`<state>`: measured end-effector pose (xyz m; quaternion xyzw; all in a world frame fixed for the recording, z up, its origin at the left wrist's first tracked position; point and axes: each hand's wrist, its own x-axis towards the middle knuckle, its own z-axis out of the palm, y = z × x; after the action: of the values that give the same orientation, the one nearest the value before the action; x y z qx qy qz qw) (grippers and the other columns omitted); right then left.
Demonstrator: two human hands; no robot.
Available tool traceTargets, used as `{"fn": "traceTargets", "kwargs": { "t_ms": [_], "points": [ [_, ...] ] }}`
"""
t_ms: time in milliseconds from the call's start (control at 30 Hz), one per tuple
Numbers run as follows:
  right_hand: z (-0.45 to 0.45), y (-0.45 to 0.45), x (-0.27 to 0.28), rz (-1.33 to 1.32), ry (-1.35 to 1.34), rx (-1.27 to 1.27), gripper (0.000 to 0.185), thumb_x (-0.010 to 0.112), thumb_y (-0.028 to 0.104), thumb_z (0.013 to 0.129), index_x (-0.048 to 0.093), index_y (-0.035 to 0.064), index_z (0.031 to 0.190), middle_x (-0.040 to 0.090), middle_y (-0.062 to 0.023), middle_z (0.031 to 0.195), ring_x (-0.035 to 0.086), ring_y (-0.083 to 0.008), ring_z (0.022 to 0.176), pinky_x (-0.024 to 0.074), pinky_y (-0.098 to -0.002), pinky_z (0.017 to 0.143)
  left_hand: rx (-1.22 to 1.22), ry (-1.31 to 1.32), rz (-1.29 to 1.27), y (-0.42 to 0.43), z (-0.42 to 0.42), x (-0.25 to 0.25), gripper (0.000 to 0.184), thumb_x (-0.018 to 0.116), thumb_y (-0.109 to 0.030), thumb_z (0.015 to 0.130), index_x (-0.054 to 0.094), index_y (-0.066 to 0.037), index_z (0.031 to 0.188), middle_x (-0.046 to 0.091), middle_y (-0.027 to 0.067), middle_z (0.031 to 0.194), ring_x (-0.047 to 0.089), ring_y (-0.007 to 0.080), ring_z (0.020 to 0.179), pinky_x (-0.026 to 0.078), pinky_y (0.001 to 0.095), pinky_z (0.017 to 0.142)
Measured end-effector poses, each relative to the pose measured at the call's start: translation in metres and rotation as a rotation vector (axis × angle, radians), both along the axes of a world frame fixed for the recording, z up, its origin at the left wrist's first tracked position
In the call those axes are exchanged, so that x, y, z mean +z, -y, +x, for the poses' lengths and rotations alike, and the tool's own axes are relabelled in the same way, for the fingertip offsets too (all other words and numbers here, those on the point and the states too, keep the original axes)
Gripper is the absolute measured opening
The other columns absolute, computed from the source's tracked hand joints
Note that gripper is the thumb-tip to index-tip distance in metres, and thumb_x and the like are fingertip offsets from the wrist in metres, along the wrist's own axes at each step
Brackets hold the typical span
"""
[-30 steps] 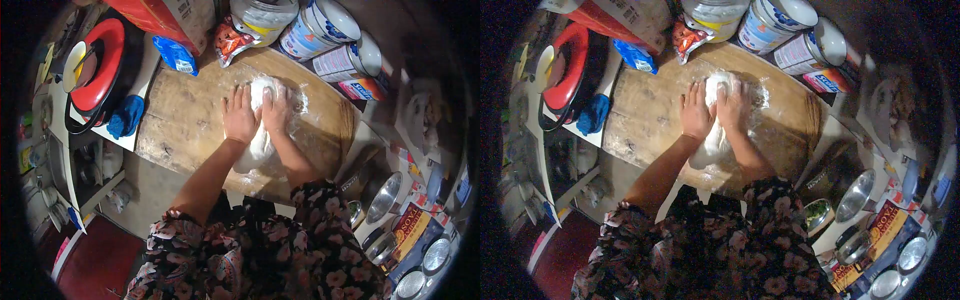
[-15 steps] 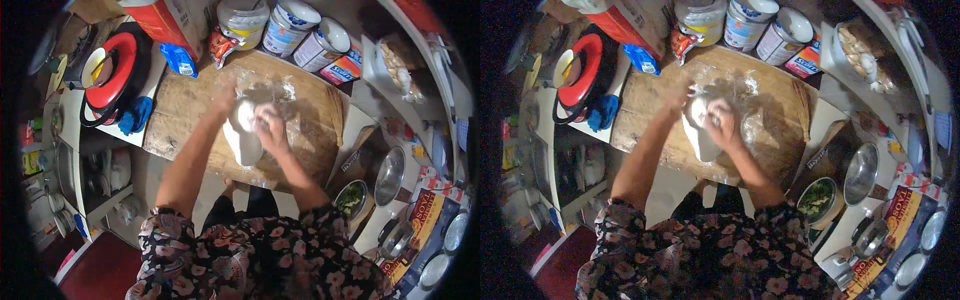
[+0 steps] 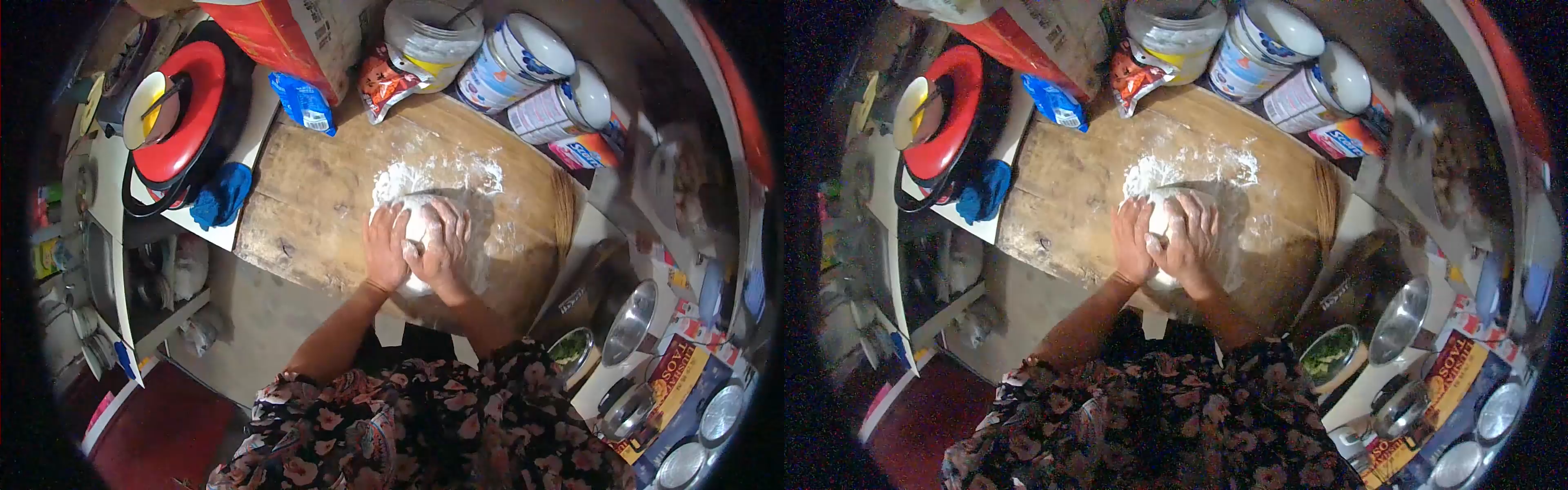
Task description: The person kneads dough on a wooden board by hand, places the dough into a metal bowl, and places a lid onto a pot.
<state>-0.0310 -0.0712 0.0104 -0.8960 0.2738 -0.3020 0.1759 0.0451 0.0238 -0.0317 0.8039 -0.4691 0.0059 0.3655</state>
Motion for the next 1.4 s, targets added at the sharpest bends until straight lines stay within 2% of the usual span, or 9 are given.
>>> {"fn": "traceTargets", "kwargs": {
  "t_ms": [433,533,567,633,700,767,900,1200,1400],
  "points": [
    [0.092,0.096,-0.027,0.132,-0.303,-0.155,0.037,0.063,0.040,0.077,0.065,0.0058,0.090,0.064,-0.0180,0.087,0.060,-0.0367,0.085,0.0459,-0.0470,0.077,0.131,-0.093,0.339,0.096,0.094,0.002,0.048,0.060,-0.026,0.080,0.051,-0.004,0.122,0.058,0.0182,0.107,0.053,0.0356,0.104,0.038,0.0427,0.096],
    [0.060,0.086,-0.006,0.269,-0.115,0.049,0.025,0.061,0.028,0.080,0.062,0.0047,0.086,0.060,-0.0170,0.090,0.058,-0.0345,0.087,0.0467,-0.0436,0.076,0.002,-0.733,0.063,0.084,0.102,0.004,0.050,0.048,-0.040,0.089,0.053,-0.001,0.120,0.060,0.0245,0.111,0.053,0.0430,0.109,0.042,0.0461,0.093],
    [0.043,0.076,0.002,0.266,0.011,0.124,0.023,0.061,0.026,0.079,0.061,0.0041,0.086,0.059,-0.0165,0.090,0.057,-0.0346,0.086,0.0463,-0.0430,0.075,-0.006,-0.721,0.045,0.085,0.104,0.008,0.050,0.048,-0.040,0.089,0.053,-0.001,0.120,0.060,0.0245,0.111,0.053,0.0430,0.109,0.042,0.0461,0.093],
    [0.008,0.045,0.022,0.280,0.117,0.207,0.021,0.061,0.022,0.079,0.060,0.0031,0.086,0.058,-0.0153,0.090,0.056,-0.0346,0.086,0.0457,-0.0419,0.076,-0.085,-0.498,0.616,0.080,0.095,0.040,0.054,0.038,-0.048,0.092,0.059,-0.003,0.113,0.062,0.0267,0.104,0.057,0.0420,0.103,0.045,0.0461,0.089],
    [-0.019,0.012,0.045,0.286,0.100,0.210,0.019,0.060,0.020,0.078,0.059,0.0028,0.085,0.057,-0.0145,0.092,0.055,-0.0344,0.086,0.0455,-0.0414,0.077,0.007,-0.354,0.586,0.063,0.039,0.079,0.053,0.041,-0.050,0.090,0.062,-0.003,0.102,0.066,0.0210,0.085,0.063,0.0394,0.082,0.050,0.0467,0.072],
    [-0.033,-0.007,0.053,0.857,0.140,-0.207,0.024,0.064,0.023,0.074,0.059,0.0058,0.089,0.058,-0.0137,0.102,0.052,-0.0349,0.098,0.0396,-0.0454,0.086,-0.039,-0.143,0.187,0.032,0.002,0.066,0.036,0.051,-0.039,0.086,0.063,-0.009,0.102,0.064,0.0141,0.091,0.060,0.0333,0.086,0.044,0.0448,0.082],
    [-0.035,-0.019,0.030,0.059,-0.088,-0.035,0.033,0.053,0.032,0.085,0.057,0.0039,0.102,0.055,-0.0164,0.114,0.046,-0.0366,0.111,0.0277,-0.0526,0.100,0.025,-0.006,0.086,-0.009,-0.041,0.036,0.039,0.050,-0.026,0.085,0.055,-0.012,0.121,0.053,0.0125,0.125,0.047,0.0311,0.117,0.031,0.0485,0.100],
    [0.007,0.025,0.000,-0.052,-0.109,-0.001,0.049,0.045,0.041,0.085,0.056,0.0003,0.110,0.053,-0.0175,0.119,0.046,-0.0368,0.113,0.0257,-0.0529,0.101,-0.035,0.055,0.078,0.030,0.011,0.015,0.048,0.051,-0.026,0.081,0.051,-0.012,0.127,0.052,0.0104,0.126,0.047,0.0295,0.115,0.030,0.0481,0.101],
    [0.072,0.093,-0.019,-0.025,-0.172,-0.051,0.030,0.055,0.036,0.078,0.059,0.0073,0.085,0.057,-0.0129,0.087,0.054,-0.0316,0.087,0.0378,-0.0452,0.080,0.006,-0.012,0.158,0.095,0.075,0.009,0.036,0.056,-0.029,0.079,0.057,-0.009,0.109,0.057,0.0146,0.105,0.055,0.0315,0.099,0.042,0.0442,0.085]
  ]
}}
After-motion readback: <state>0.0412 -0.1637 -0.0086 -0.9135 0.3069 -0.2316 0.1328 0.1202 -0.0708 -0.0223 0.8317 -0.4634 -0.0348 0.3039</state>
